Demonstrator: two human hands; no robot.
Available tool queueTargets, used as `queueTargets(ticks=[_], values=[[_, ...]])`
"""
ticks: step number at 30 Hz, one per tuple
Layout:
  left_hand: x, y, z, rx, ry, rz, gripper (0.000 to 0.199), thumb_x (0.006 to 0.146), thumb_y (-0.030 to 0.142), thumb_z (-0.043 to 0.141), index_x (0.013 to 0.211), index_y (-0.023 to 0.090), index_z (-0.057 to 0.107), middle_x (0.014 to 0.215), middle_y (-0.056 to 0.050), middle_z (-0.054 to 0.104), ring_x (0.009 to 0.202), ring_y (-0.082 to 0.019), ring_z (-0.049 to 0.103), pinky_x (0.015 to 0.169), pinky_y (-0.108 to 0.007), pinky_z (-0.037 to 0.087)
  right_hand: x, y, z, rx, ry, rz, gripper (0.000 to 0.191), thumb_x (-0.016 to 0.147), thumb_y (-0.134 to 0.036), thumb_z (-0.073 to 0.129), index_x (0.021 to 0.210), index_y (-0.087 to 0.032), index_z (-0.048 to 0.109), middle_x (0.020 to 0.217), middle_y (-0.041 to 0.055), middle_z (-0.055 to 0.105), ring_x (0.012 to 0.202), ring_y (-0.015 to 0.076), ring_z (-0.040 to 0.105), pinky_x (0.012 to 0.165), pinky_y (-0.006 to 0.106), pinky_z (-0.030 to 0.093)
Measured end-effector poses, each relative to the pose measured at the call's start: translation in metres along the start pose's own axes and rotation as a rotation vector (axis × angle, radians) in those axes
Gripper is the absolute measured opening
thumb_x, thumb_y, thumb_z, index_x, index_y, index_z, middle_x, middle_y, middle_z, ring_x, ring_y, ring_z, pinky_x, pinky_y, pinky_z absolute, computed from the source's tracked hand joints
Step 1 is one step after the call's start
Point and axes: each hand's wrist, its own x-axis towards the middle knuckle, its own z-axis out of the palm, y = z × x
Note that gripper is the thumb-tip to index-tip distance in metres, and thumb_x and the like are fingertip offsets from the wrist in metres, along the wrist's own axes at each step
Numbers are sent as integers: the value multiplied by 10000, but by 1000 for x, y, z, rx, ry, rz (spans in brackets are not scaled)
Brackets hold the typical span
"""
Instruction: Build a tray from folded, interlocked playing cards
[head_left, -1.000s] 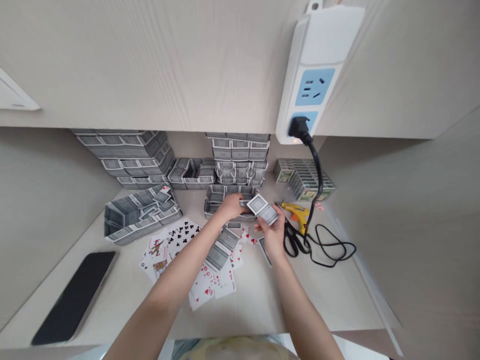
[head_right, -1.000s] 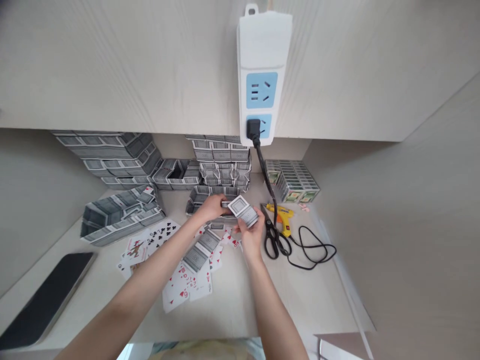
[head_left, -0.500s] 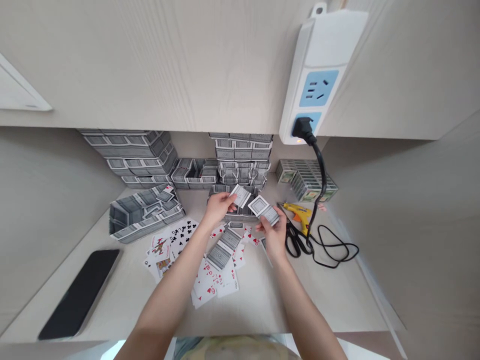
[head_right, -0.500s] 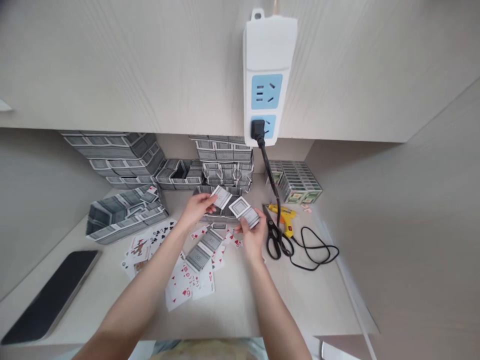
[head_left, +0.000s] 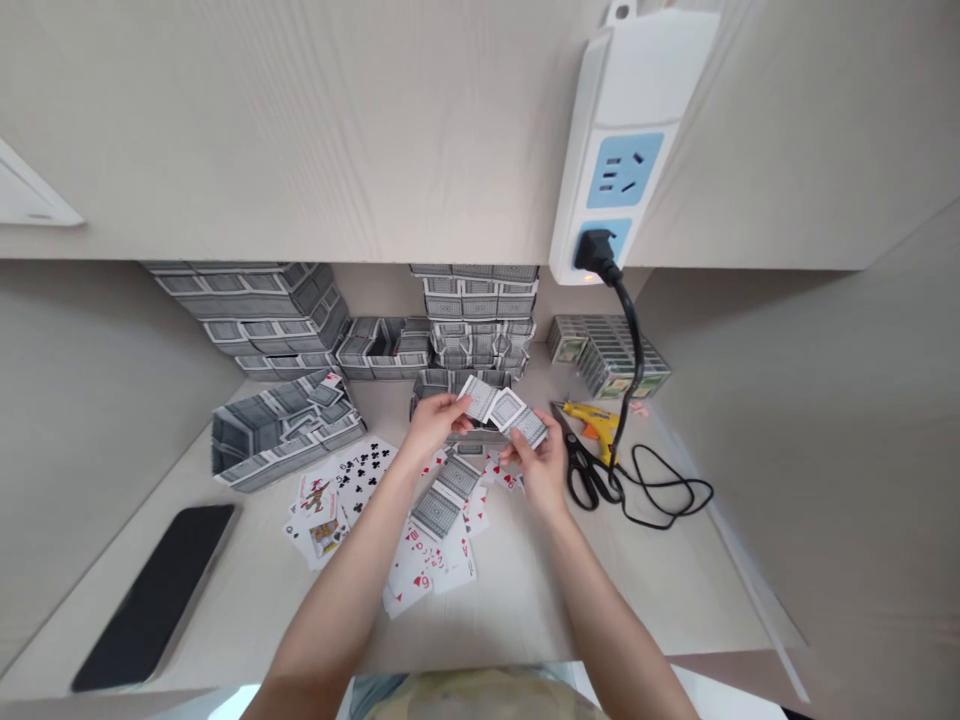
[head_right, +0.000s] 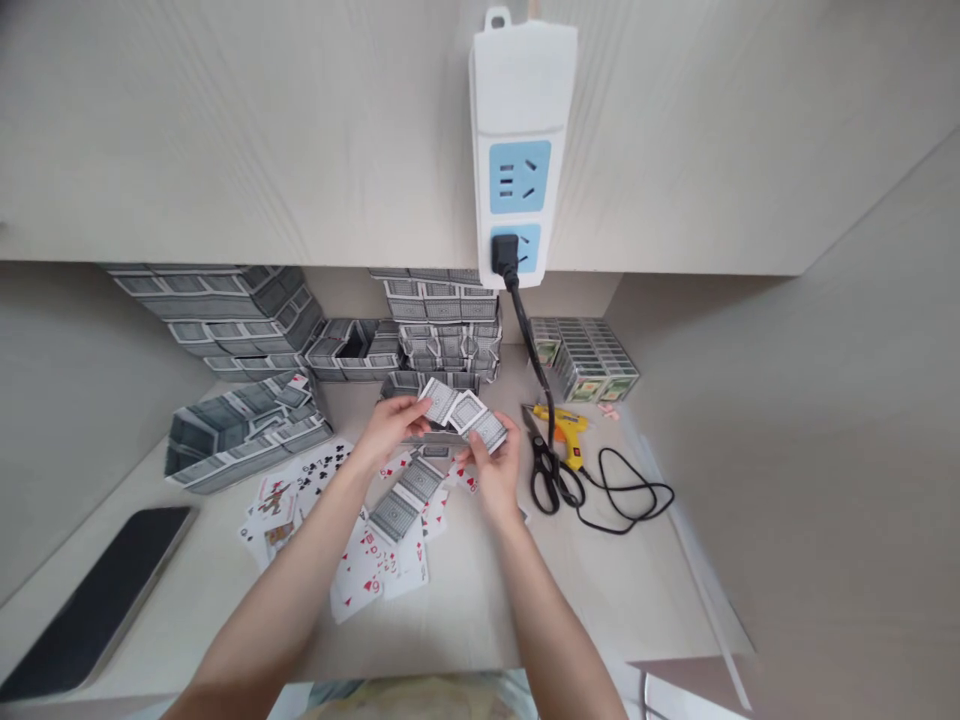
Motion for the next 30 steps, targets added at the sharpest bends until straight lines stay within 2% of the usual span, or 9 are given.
queueTargets(ticks=[3, 8, 10, 15, 20, 25, 30], values=[[-1, -1, 3, 34, -31, 20, 287, 663, 379, 637, 723, 108, 563, 568, -16, 595, 482, -102, 555, 462, -201, 436, -2, -2, 2, -9, -74, 30, 476, 701, -339, 626, 1081, -234, 361, 615, -56, 549, 426, 115, 532, 431, 257, 455], [-4, -4, 5, 129, 2, 166, 413, 715, 362, 598, 1067, 171, 501, 631, 22, 588, 390, -80, 509, 350, -184, 395, -4, -3, 2, -28, -188, 66, 479, 718, -352, 602, 1123, -213, 390, 517, -68, 521, 377, 109, 483, 363, 215, 379], [-5, -5, 4, 156, 14, 205, 431, 734, 372, 577, 1110, 187, 476, 589, 39, 564, 355, -73, 483, 318, -171, 362, -4, -3, 1, -25, -212, 81, 480, 715, -348, 605, 1125, -206, 402, 510, -70, 510, 356, 95, 454, 334, 197, 341], [-10, -10, 2, 151, 25, 208, 357, 753, 411, 545, 1004, 160, 501, 470, 59, 511, 316, -75, 457, 299, -157, 319, -2, -2, -1, -30, -229, 102, 437, 695, -329, 633, 1074, -216, 446, 637, -52, 523, 336, 48, 408, 296, 173, 282], [-15, -16, 0, 212, 35, 183, 307, 769, 432, 514, 911, 161, 485, 354, 89, 427, 260, -68, 366, 278, -152, 262, -5, 1, 1, -53, -227, 83, 375, 710, -325, 614, 1033, -222, 453, 641, -67, 484, 326, 24, 369, 291, 158, 264], [-26, -23, 6, 301, 36, 168, 301, 791, 461, 460, 892, 177, 470, 353, 91, 411, 267, -75, 380, 292, -160, 261, -7, 2, 3, -76, -291, 98, 384, 729, -354, 590, 1049, -222, 422, 638, -75, 479, 328, 21, 374, 295, 147, 248], [-34, -32, 7, 291, -20, 96, 308, 799, 472, 425, 904, 183, 438, 386, 90, 436, 273, -82, 417, 293, -159, 263, -5, -2, 0, -118, -333, 116, 423, 728, -403, 586, 1064, -214, 413, 603, -75, 498, 332, 39, 400, 306, 161, 285]])
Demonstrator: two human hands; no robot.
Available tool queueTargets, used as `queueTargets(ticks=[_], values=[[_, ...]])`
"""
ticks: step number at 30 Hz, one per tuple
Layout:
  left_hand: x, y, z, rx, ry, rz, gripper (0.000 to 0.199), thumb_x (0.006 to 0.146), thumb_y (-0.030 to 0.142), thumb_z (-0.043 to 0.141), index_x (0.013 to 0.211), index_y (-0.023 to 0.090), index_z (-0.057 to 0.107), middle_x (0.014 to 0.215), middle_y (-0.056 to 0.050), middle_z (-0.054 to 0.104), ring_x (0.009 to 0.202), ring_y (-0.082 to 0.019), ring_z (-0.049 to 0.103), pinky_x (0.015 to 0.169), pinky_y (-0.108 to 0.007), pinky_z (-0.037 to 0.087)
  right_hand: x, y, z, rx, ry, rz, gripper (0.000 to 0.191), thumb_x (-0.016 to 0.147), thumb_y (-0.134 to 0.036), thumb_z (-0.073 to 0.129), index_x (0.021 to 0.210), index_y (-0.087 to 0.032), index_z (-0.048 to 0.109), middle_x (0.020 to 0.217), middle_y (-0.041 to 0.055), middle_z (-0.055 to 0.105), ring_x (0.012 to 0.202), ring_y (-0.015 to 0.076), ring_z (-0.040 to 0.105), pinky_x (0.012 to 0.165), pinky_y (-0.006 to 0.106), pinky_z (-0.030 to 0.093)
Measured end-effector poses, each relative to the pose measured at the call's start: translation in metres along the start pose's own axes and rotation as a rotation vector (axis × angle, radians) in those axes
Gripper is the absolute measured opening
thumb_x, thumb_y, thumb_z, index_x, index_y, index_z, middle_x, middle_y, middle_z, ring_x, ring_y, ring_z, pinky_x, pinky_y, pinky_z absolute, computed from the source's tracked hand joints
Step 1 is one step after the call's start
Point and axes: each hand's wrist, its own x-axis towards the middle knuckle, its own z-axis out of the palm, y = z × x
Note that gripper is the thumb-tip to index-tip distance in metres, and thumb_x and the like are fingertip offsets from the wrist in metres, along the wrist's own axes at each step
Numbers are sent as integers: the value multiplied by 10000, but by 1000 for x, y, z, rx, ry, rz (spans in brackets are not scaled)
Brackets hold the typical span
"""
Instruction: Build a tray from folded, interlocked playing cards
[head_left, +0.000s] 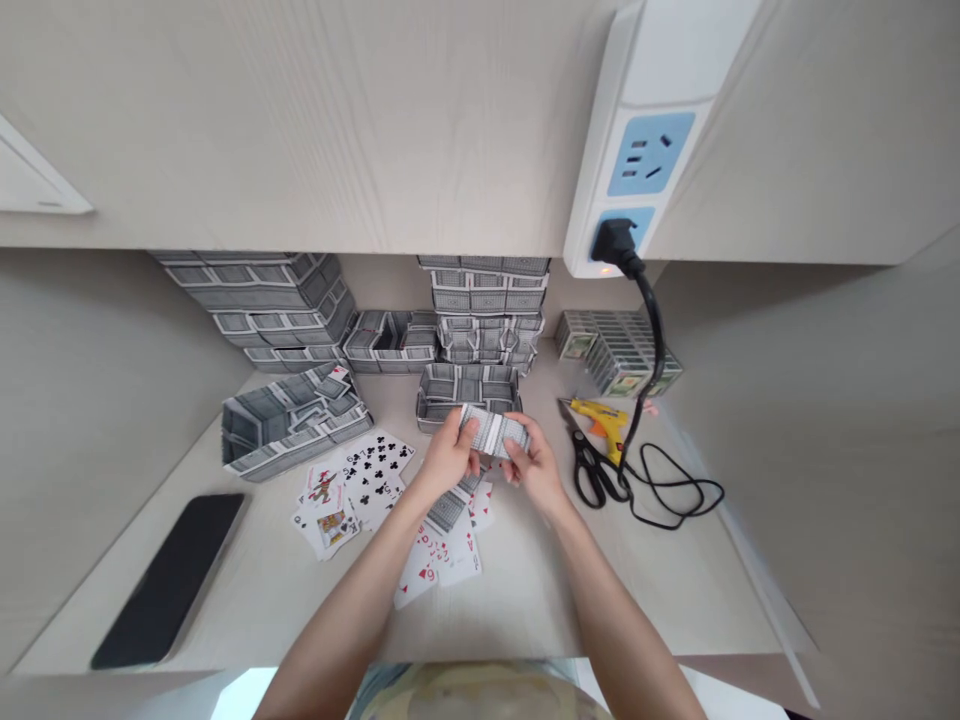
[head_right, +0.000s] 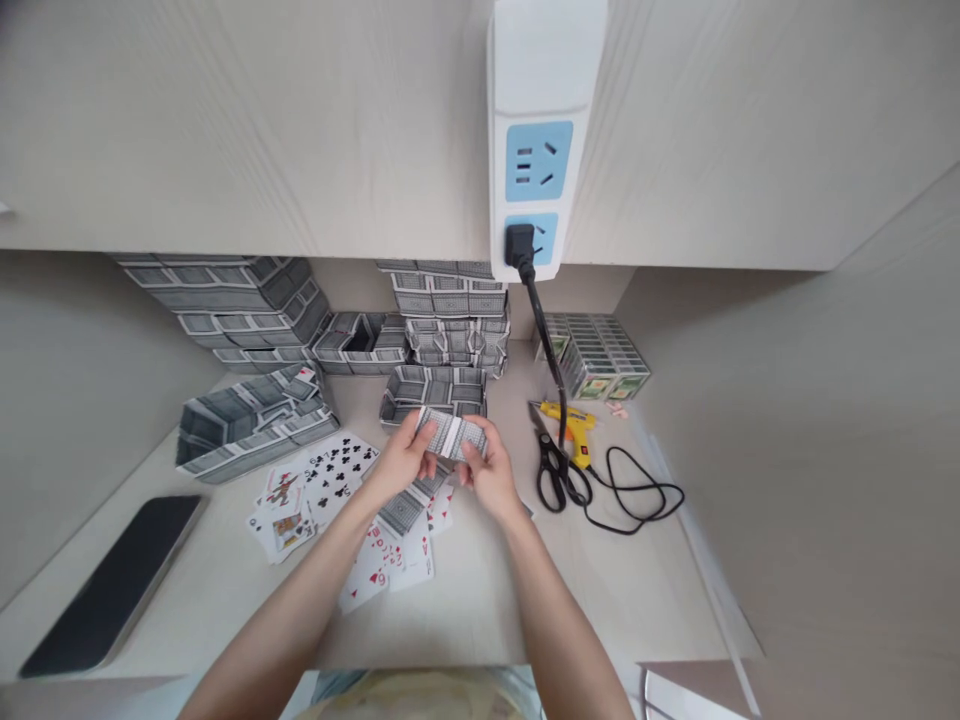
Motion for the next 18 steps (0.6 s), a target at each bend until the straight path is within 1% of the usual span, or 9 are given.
queueTargets(ticks=[2, 3, 7, 9, 15, 18], values=[[-2, -4, -2, -31, -20, -10, 313, 791, 479, 434, 896, 185, 425, 415, 86, 458, 280, -80, 427, 286, -156, 266, -1, -1, 0, -4, -29, 14, 439, 734, -412, 579, 1082, -208, 404, 551, -77, 507, 344, 64, 435, 323, 173, 321], [-3, -7, -3, -44, -12, -7, 312, 787, 480, 441, 887, 185, 422, 434, 83, 473, 286, -77, 433, 288, -154, 272, -1, -1, 1, -1, -44, 23, 448, 738, -413, 575, 1094, -207, 399, 526, -77, 512, 351, 78, 453, 334, 182, 342], [-7, -15, -7, -60, 99, 6, 308, 786, 476, 449, 879, 184, 420, 482, 68, 517, 298, -68, 440, 299, -154, 293, -2, 1, 4, 40, -65, 69, 482, 733, -396, 584, 1130, -205, 388, 485, -70, 536, 382, 122, 510, 383, 226, 413], [-9, -18, -8, -62, 133, 8, 308, 787, 476, 447, 879, 183, 417, 479, 69, 512, 301, -70, 441, 299, -157, 295, -1, 2, 5, 50, -59, 84, 483, 731, -379, 589, 1131, -197, 389, 482, -65, 545, 389, 131, 521, 394, 239, 429], [-10, -17, -7, -42, 63, 6, 302, 788, 477, 439, 850, 184, 405, 492, 69, 513, 289, -65, 430, 297, -158, 284, 0, 8, 5, 81, -60, 74, 441, 719, -356, 600, 1079, -207, 394, 552, -67, 554, 386, 109, 515, 384, 229, 427], [-14, -16, -4, -50, 61, -5, 302, 793, 488, 424, 840, 191, 390, 513, 68, 520, 300, -62, 433, 303, -158, 286, 0, 10, 3, 70, -58, 62, 413, 725, -362, 592, 1055, -216, 392, 559, -76, 544, 372, 94, 498, 361, 206, 401]])
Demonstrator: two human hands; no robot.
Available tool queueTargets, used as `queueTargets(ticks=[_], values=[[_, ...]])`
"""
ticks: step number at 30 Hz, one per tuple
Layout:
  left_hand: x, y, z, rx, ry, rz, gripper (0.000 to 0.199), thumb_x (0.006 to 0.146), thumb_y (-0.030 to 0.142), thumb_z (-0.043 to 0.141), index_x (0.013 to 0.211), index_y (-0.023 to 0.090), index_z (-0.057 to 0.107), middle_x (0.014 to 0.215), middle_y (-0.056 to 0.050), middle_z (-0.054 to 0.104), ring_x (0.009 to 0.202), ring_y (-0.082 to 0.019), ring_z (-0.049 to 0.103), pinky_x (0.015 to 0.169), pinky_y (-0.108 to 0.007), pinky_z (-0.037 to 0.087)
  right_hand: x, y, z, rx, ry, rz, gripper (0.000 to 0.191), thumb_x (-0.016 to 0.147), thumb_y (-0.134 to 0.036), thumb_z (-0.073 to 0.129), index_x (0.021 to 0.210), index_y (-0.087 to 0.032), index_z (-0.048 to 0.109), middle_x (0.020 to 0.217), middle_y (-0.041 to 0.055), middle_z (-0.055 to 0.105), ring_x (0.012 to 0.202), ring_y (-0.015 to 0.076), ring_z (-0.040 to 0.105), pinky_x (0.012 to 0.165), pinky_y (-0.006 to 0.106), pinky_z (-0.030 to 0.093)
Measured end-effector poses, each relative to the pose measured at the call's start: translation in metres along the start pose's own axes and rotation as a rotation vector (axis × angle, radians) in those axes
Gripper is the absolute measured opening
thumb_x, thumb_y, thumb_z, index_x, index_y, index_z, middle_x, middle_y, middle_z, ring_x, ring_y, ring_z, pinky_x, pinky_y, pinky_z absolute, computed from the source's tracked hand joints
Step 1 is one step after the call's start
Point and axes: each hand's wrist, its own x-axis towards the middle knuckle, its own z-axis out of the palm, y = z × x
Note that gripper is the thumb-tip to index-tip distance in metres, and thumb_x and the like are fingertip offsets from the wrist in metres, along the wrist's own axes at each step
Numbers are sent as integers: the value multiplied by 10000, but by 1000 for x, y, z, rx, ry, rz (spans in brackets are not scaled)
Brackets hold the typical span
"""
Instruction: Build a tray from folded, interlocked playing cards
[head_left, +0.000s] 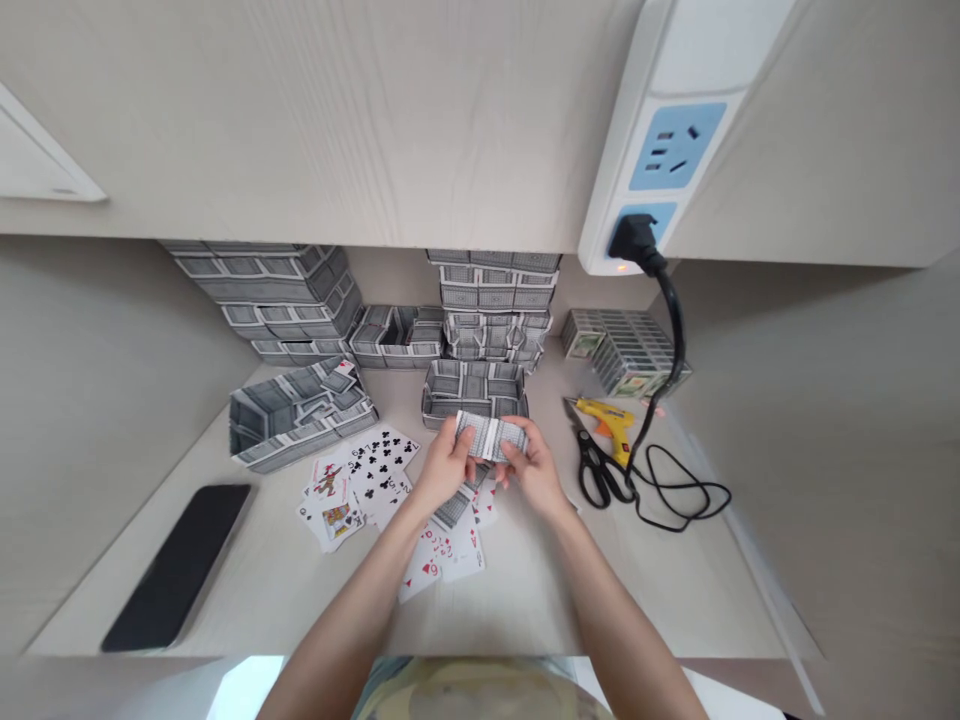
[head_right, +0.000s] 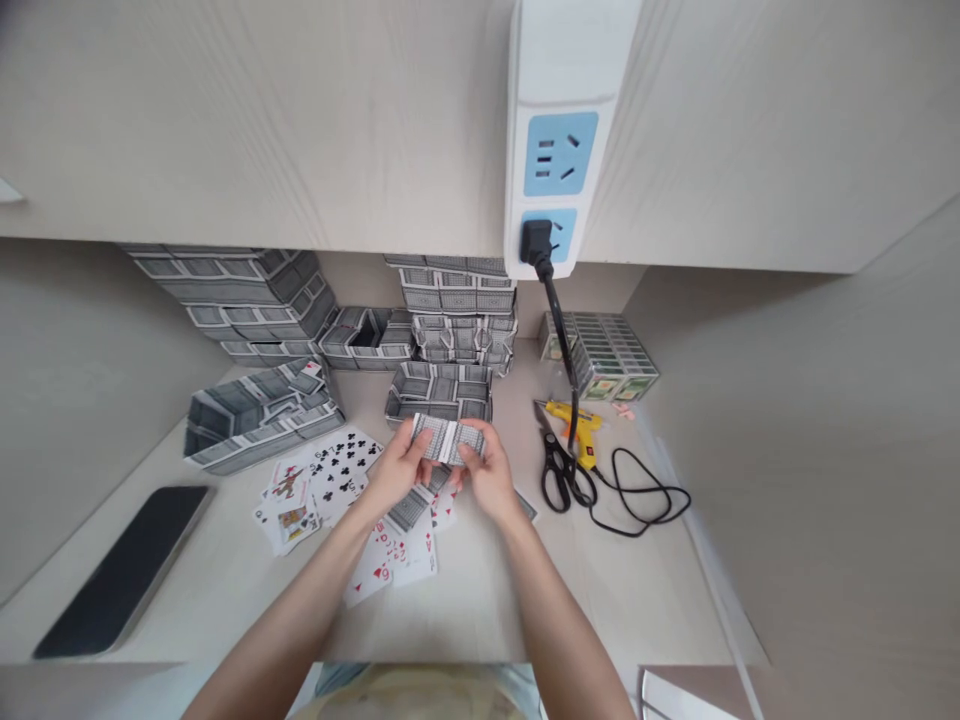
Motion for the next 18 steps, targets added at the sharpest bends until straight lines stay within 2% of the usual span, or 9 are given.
queueTargets(ticks=[5, 11, 15, 18], values=[[-8, 2, 1, 32, 4, -2, 272, 763, 429, 504, 860, 196, 401, 553, 67, 534, 337, -54, 439, 347, -162, 315, -1, 0, -1, -63, -28, -8, 408, 767, -385, 540, 1098, -221, 365, 491, -96, 515, 371, 100, 493, 377, 209, 412], [-10, 5, -3, -40, -42, -34, 321, 742, 400, 549, 917, 191, 379, 593, 69, 515, 379, -59, 450, 384, -180, 353, -4, -7, 2, -60, -70, 16, 513, 749, -396, 569, 1179, -235, 340, 548, -65, 563, 424, 124, 544, 431, 257, 469], [-14, 10, -12, -55, -117, -34, 511, 723, 355, 591, 1128, 194, 323, 714, 29, 552, 444, -67, 492, 441, -203, 413, -5, -11, 2, -94, -57, -16, 682, 713, -316, 619, 1279, -251, 245, 664, -40, 586, 487, 131, 571, 462, 287, 502], [-19, 14, -18, -44, -150, -12, 703, 703, 315, 619, 1276, 246, 218, 892, -34, 576, 550, -97, 557, 506, -234, 465, -4, -12, 0, -98, -15, -45, 647, 699, -290, 624, 1254, -256, 294, 792, -5, 584, 499, 124, 571, 441, 282, 501]])
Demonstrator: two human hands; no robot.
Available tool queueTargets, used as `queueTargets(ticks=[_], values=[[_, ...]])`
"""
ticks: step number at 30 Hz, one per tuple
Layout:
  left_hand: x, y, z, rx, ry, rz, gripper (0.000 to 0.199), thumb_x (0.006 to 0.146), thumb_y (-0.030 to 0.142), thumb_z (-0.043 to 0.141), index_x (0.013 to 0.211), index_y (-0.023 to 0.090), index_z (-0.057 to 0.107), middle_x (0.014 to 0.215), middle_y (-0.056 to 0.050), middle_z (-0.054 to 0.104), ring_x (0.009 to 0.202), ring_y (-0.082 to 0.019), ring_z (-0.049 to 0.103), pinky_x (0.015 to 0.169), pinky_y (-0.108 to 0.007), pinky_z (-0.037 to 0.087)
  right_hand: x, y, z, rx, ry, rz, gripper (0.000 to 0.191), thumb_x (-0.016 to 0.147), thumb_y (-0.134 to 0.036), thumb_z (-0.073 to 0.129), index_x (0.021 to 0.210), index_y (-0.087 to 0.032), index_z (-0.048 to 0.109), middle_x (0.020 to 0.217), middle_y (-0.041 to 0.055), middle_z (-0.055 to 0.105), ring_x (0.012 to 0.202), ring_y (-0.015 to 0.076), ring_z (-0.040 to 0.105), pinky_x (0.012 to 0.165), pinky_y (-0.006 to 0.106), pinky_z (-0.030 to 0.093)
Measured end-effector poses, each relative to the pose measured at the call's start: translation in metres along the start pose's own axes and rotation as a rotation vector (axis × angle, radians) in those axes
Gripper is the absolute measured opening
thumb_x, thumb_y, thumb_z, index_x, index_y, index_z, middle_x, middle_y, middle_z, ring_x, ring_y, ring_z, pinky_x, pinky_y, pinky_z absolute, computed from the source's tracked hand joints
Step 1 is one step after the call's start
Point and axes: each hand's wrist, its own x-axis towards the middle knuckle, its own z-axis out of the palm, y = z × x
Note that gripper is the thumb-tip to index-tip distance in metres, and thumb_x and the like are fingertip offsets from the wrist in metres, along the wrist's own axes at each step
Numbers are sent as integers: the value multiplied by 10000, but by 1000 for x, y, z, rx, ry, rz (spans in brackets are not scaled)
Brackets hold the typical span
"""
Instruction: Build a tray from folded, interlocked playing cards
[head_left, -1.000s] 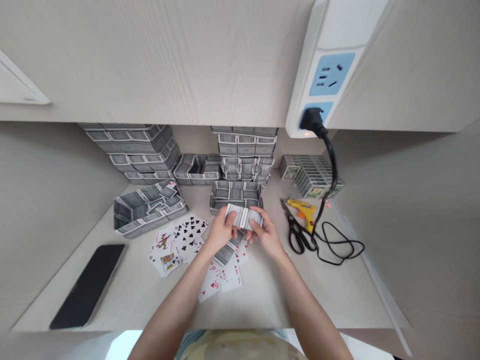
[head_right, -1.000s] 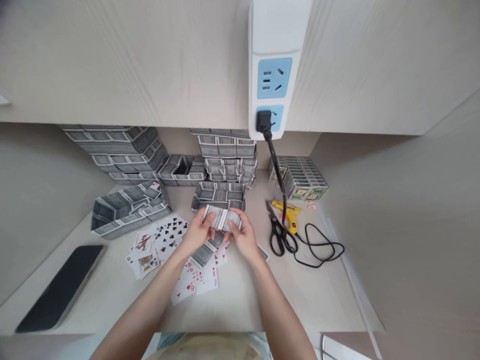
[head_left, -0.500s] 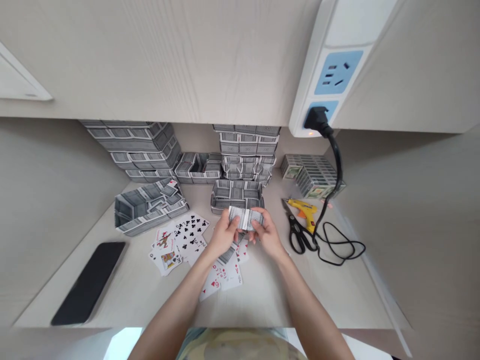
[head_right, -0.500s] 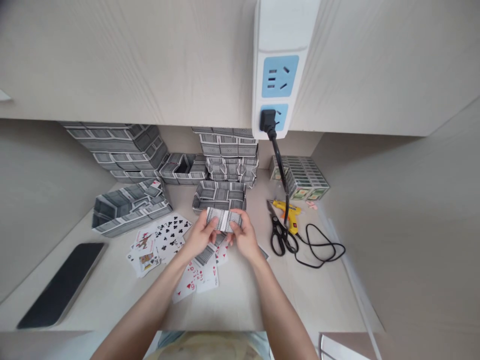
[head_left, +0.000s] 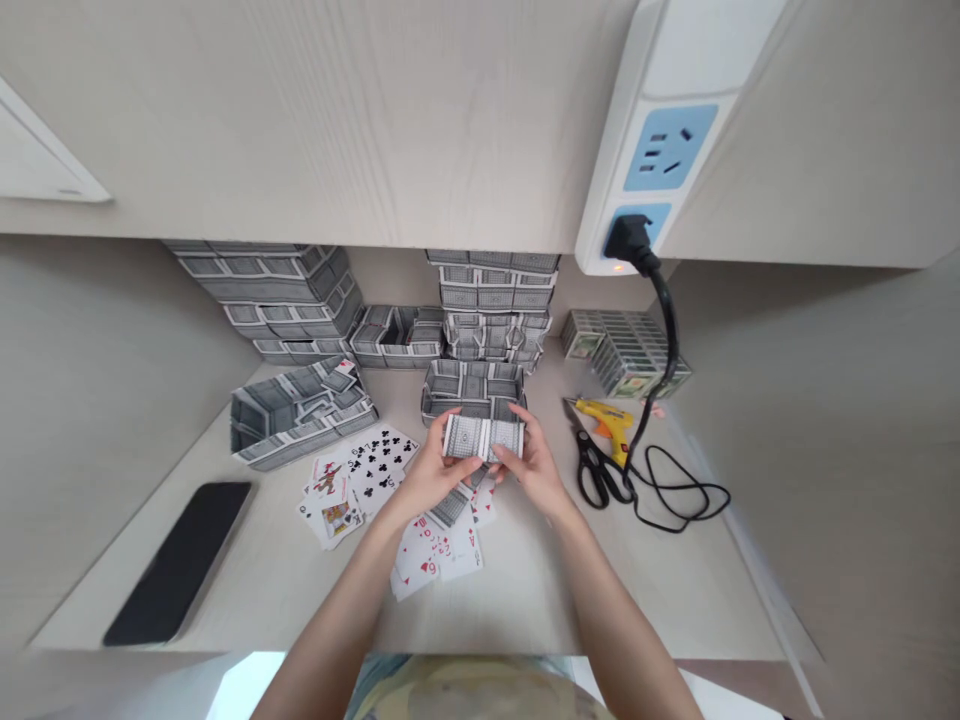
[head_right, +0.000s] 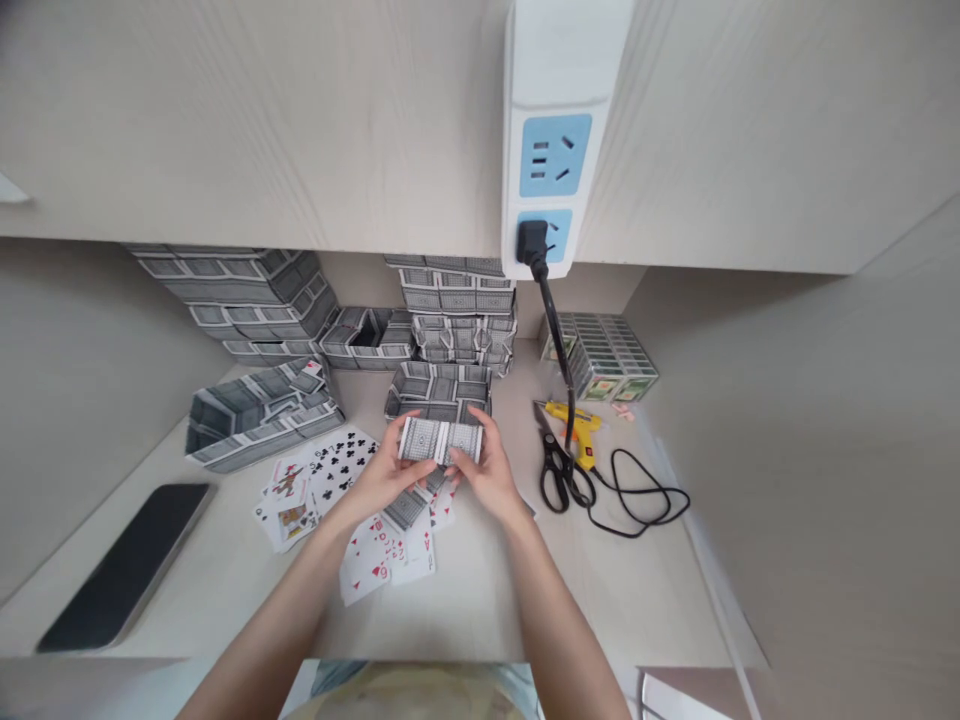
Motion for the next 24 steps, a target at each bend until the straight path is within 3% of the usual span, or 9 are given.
queueTargets(ticks=[5, 8, 11, 17, 21, 24], values=[[-8, 6, -7, 82, 0, 70, 882, 659, 234, 656, 1352, 278, 113, 1071, -88, 561, 829, -183, 599, 681, -310, 498, 1, 2, -1, 15, -14, 15, 549, 713, -312, 611, 1199, -244, 365, 741, -30, 555, 480, 99, 548, 411, 231, 473], [-10, 7, -10, 217, 43, 97, 734, 636, 213, 662, 1280, 268, 314, 1128, -83, 541, 899, -207, 582, 722, -320, 487, 0, 3, 1, 9, -35, 39, 541, 706, -317, 620, 1183, -248, 375, 743, -37, 560, 451, 85, 536, 396, 216, 457], [-12, 5, -11, 323, 71, 89, 561, 621, 219, 666, 1142, 237, 458, 1050, -64, 582, 883, -212, 581, 726, -313, 472, -1, 4, 3, -17, -50, 78, 576, 706, -314, 622, 1205, -238, 342, 673, -55, 563, 413, 89, 529, 399, 225, 459], [-16, 1, -7, 427, 92, 84, 500, 631, 243, 651, 1086, 232, 446, 830, 2, 611, 718, -173, 576, 645, -273, 438, -4, 6, 8, -44, -77, 122, 747, 694, -289, 639, 1297, -232, 203, 574, -77, 558, 424, 125, 555, 446, 277, 498], [-18, 3, -7, 456, 113, 77, 483, 647, 260, 637, 1083, 234, 431, 813, 11, 605, 712, -170, 574, 635, -268, 430, -6, 5, 12, -35, -96, 127, 760, 699, -288, 639, 1310, -225, 191, 551, -74, 548, 430, 133, 556, 461, 288, 506], [-19, 4, -9, 464, 134, 83, 508, 638, 263, 650, 1093, 233, 425, 881, -3, 603, 755, -176, 577, 663, -278, 434, -4, 4, 11, -3, -68, 120, 729, 702, -317, 633, 1297, -251, 217, 665, -45, 577, 440, 123, 562, 456, 289, 510]])
